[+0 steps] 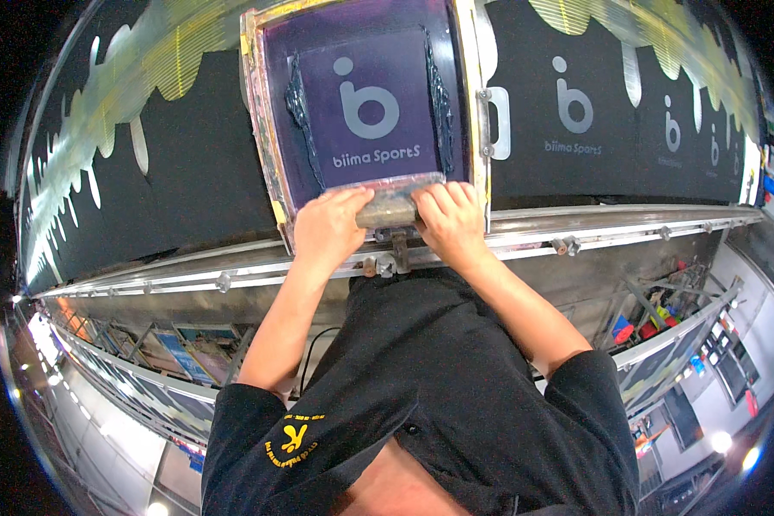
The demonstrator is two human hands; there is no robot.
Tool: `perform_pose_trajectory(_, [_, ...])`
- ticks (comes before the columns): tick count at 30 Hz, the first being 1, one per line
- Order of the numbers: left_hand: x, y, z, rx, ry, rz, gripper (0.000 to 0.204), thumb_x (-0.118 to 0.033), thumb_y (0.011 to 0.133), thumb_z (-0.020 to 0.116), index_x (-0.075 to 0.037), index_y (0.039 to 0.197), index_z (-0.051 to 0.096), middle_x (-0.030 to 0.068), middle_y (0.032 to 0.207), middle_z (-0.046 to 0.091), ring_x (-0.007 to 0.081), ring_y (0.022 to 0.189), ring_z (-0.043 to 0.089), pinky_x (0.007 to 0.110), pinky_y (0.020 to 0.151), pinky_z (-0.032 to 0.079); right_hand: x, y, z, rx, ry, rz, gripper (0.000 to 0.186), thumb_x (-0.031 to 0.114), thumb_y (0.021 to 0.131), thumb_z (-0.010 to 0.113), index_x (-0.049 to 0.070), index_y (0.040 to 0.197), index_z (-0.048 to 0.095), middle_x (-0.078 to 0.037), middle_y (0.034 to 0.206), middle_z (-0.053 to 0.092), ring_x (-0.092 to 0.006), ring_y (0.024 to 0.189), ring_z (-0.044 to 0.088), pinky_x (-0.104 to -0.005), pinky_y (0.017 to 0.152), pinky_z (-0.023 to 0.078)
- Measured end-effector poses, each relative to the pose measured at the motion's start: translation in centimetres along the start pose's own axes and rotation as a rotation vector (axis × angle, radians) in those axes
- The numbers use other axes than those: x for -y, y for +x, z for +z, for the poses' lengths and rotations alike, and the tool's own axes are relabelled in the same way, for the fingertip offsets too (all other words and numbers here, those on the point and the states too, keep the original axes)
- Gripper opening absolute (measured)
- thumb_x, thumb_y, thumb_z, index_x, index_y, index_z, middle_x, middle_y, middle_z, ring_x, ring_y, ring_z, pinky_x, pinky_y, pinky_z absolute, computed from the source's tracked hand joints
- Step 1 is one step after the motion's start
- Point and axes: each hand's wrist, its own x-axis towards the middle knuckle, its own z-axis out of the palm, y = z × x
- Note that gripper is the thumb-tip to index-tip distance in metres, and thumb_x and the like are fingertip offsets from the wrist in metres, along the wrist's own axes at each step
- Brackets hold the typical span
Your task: The person uses a squeegee to spread dark ink evenly across a screen printing frame. They repeatedly pull the squeegee across the screen to ensure uniform coverage, then briefly lift the frame to inspect the ink distribution before continuing the process.
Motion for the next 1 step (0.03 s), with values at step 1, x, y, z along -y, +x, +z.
perform_pose_trajectory(1, [-0.09, 0.33, -0.55, 0.127, -0.012, -0.053, 0.055, -0.011, 0.070, 0.082, -0.016, 0.125, 0.080, 0.0028, 0.128, 0.079, 0.0214, 0.119, 0.074, 0.036, 0.101, 0.060, -0.08, -0.30, -0.21, 0.033, 0.045, 0.018, 0.057, 0.010, 0.057, 0.089, 0.012, 0.111, 0.069, -0.003, 0.103, 0.067, -0.0232, 0.094, 0.062, -0.0418, 0.086, 0.046])
